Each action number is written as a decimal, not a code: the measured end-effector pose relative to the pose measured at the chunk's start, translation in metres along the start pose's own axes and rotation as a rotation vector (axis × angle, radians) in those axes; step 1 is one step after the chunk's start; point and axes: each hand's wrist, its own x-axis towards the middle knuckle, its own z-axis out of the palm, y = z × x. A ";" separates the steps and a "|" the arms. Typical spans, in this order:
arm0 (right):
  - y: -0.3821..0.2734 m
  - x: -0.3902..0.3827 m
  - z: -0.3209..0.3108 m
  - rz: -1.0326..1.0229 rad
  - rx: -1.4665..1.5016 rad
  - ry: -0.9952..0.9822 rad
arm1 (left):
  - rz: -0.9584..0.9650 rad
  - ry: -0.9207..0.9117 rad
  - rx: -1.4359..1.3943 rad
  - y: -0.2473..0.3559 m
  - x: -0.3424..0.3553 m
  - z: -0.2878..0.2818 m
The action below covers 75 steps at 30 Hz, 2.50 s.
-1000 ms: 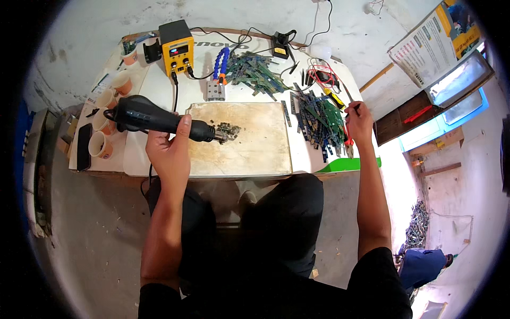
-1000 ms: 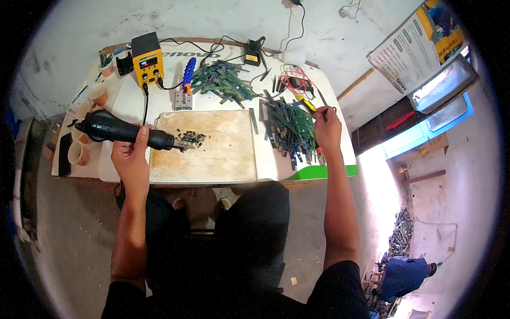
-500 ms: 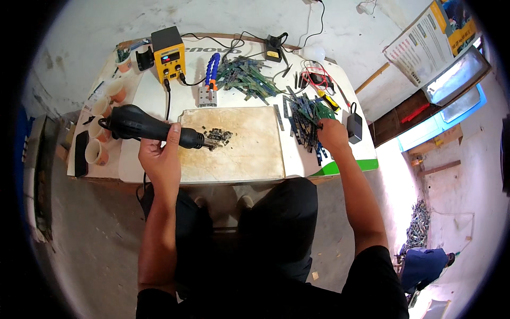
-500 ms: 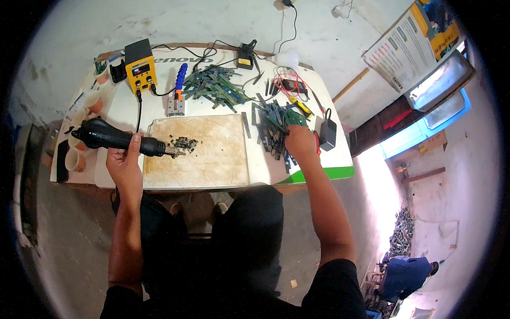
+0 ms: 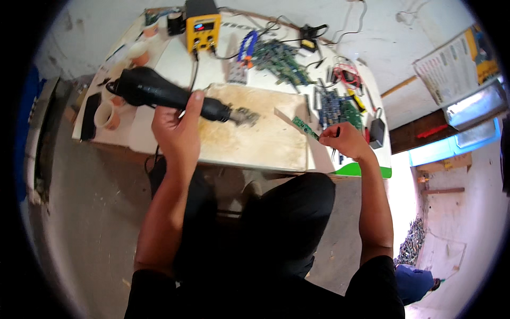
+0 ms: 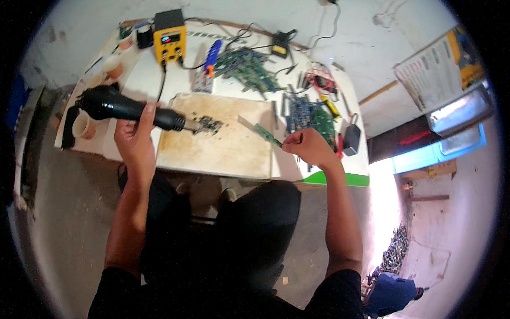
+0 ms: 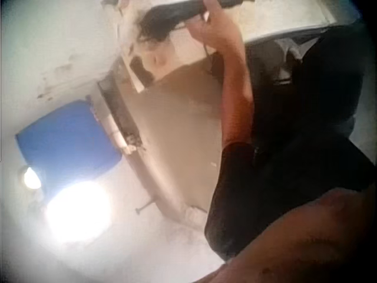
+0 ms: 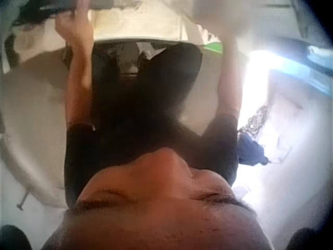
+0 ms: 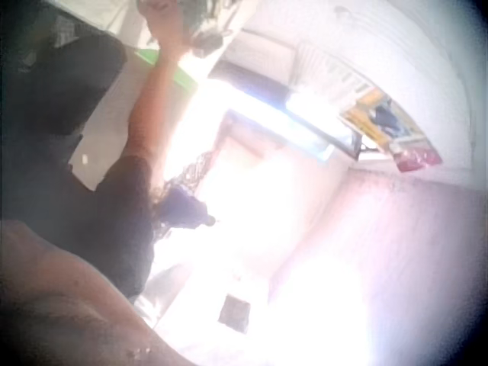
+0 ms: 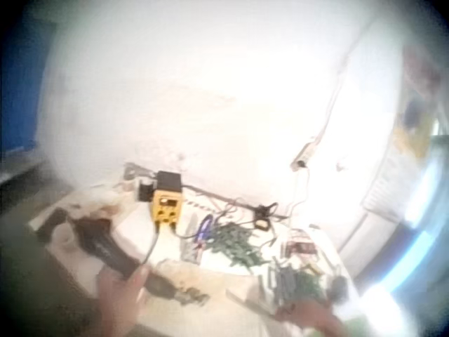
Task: The person uses a hot air gun and tweezers to remove small electronic components from a green circuit board. They heat the components and lift them off, placing them onto a wooden board on the table.
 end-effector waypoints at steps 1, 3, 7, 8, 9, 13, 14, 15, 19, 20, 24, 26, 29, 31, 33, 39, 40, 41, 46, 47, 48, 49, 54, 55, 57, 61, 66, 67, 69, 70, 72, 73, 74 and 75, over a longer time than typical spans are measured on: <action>-0.010 0.001 0.010 -0.026 -0.029 -0.068 | 0.013 0.075 -0.085 0.010 -0.001 0.011; -0.026 0.005 0.025 -0.073 -0.084 -0.190 | 0.006 0.065 -0.074 0.016 -0.001 0.015; -0.069 0.024 0.055 -0.173 -0.239 -0.272 | 0.011 0.062 -0.131 0.018 0.001 0.011; -0.078 0.026 0.060 -0.145 -0.243 -0.267 | 0.003 0.059 -0.116 0.018 0.000 0.008; -0.084 0.026 0.061 -0.174 -0.276 -0.196 | -0.003 0.057 -0.109 0.018 0.000 0.008; -0.101 0.008 0.054 -0.193 -0.333 -0.005 | -0.017 0.040 -0.067 0.017 0.000 0.007; -0.106 0.003 0.051 -0.181 -0.324 0.005 | -0.035 0.050 -0.082 0.019 0.000 0.006; -0.106 -0.002 0.052 -0.163 -0.311 0.018 | -0.053 0.053 -0.097 0.022 0.000 0.006; -0.084 -0.011 0.091 -0.317 -0.318 0.255 | -0.087 0.076 -0.082 0.028 -0.002 0.006; -0.082 -0.012 0.096 -0.316 -0.291 0.257 | -0.077 0.059 -0.103 0.028 -0.001 0.008; -0.080 -0.016 0.105 -0.299 -0.315 0.277 | -0.106 0.038 -0.094 0.031 -0.003 0.007; -0.077 -0.015 0.107 -0.333 -0.353 0.317 | -0.117 0.045 -0.043 0.037 -0.004 0.009; -0.079 -0.016 0.106 -0.300 -0.405 0.283 | -0.122 0.011 -0.021 0.034 -0.003 0.007; -0.079 -0.014 0.107 -0.315 -0.405 0.276 | -0.106 0.003 -0.073 0.033 -0.004 0.006; -0.078 -0.012 0.109 -0.338 -0.413 0.277 | -0.082 -0.004 -0.069 0.031 -0.005 0.002; -0.080 -0.015 0.115 -0.355 -0.418 0.275 | -0.090 -0.018 -0.117 0.032 -0.004 0.002; -0.079 -0.015 0.117 -0.353 -0.408 0.282 | -0.078 -0.008 -0.107 0.031 -0.004 0.003; -0.078 -0.015 0.119 -0.350 -0.398 0.289 | -0.066 0.001 -0.098 0.031 -0.004 0.005; -0.079 -0.016 0.121 -0.340 -0.366 0.281 | -0.008 0.017 0.024 0.027 -0.003 0.001; -0.079 -0.016 0.122 -0.339 -0.354 0.288 | -0.001 0.012 0.027 0.027 -0.003 -0.001; -0.079 -0.016 0.122 -0.335 -0.346 0.291 | 0.008 0.009 0.029 0.026 -0.002 -0.001; -0.078 -0.016 0.122 -0.332 -0.337 0.294 | 0.011 0.005 0.027 0.026 -0.002 -0.001; -0.081 -0.018 0.122 -0.267 -0.314 0.287 | 0.031 -0.005 0.033 0.027 -0.007 -0.002; -0.082 -0.018 0.123 -0.261 -0.307 0.296 | 0.016 -0.015 0.022 0.029 -0.007 -0.002; -0.081 -0.019 0.123 -0.256 -0.298 0.303 | -0.021 -0.034 -0.004 0.034 -0.009 0.000; -0.081 -0.019 0.122 -0.271 -0.285 0.324 | -0.041 -0.063 -0.003 0.034 -0.012 0.000; -0.091 -0.027 0.111 -0.255 -0.088 0.478 | -0.054 -0.058 0.025 0.036 -0.013 0.001; -0.096 -0.030 0.106 -0.225 -0.022 0.499 | -0.054 -0.065 0.024 0.036 -0.013 0.001; -0.094 -0.029 0.106 -0.256 0.240 0.554 | -0.054 -0.080 0.019 0.036 -0.014 0.002; -0.087 -0.026 0.109 -0.316 0.435 0.585 | -0.042 -0.093 0.011 0.036 -0.014 0.001; -0.084 -0.027 0.108 -0.370 0.698 0.619 | -0.018 -0.117 -0.004 0.036 -0.014 -0.002; -0.086 -0.028 0.104 -0.373 0.744 0.634 | -0.026 -0.108 -0.006 0.036 -0.014 0.000; -0.087 -0.028 0.100 -0.377 0.790 0.649 | -0.035 -0.100 -0.007 0.036 -0.014 0.002; -0.087 -0.029 0.097 -0.380 0.836 0.663 | -0.043 -0.091 -0.009 0.036 -0.015 0.003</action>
